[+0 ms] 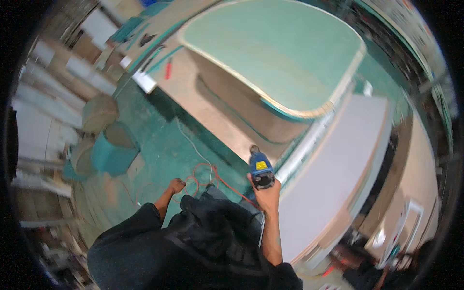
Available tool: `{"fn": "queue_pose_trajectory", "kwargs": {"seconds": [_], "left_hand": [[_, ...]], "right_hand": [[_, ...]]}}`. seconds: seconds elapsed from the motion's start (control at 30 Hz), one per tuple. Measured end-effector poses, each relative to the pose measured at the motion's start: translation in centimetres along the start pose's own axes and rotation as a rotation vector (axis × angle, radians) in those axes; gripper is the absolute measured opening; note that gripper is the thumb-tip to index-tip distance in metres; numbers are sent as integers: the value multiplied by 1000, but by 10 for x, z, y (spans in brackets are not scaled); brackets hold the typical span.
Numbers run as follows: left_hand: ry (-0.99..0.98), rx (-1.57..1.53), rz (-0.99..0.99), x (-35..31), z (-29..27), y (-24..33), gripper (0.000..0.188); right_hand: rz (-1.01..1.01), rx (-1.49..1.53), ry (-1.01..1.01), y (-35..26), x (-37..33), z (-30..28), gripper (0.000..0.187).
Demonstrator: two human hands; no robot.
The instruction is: The person applies a flexible trim piece around the edge of a curved furniture component, wipes it with a cloth, and then secures it using a pneumatic staple gun.
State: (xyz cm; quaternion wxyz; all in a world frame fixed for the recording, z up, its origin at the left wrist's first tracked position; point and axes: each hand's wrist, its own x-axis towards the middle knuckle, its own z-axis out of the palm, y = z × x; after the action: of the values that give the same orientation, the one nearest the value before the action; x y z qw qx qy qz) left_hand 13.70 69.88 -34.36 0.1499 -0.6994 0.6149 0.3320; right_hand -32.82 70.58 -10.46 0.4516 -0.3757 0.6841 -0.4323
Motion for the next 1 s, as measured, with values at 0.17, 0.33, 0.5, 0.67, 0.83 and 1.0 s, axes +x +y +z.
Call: {"fn": "queue_pose_trajectory", "kwargs": {"seconds": [0.17,0.33,0.5,0.67,0.83,1.0], "left_hand": [[56,-430,-181,-38,42,-91,26],[-121,306,200,-33,128,-229,32],[-220,78,97,-6,101,-324,32],[388,-320,-228,45,2,-413,28],[707,-708,-268,66,-108,-415,24],[694,-864,-393,42,-84,-405,23]], "right_hand": [[-28,-134,-154,-1,27,67,27],[-94,-158,-263,-12,63,155,33],[-272,-286,-121,-53,71,231,31],[-362,-590,-31,-93,161,361,32],[-288,-782,-20,-96,266,455,38],[-185,-930,188,-102,363,534,57]]}}
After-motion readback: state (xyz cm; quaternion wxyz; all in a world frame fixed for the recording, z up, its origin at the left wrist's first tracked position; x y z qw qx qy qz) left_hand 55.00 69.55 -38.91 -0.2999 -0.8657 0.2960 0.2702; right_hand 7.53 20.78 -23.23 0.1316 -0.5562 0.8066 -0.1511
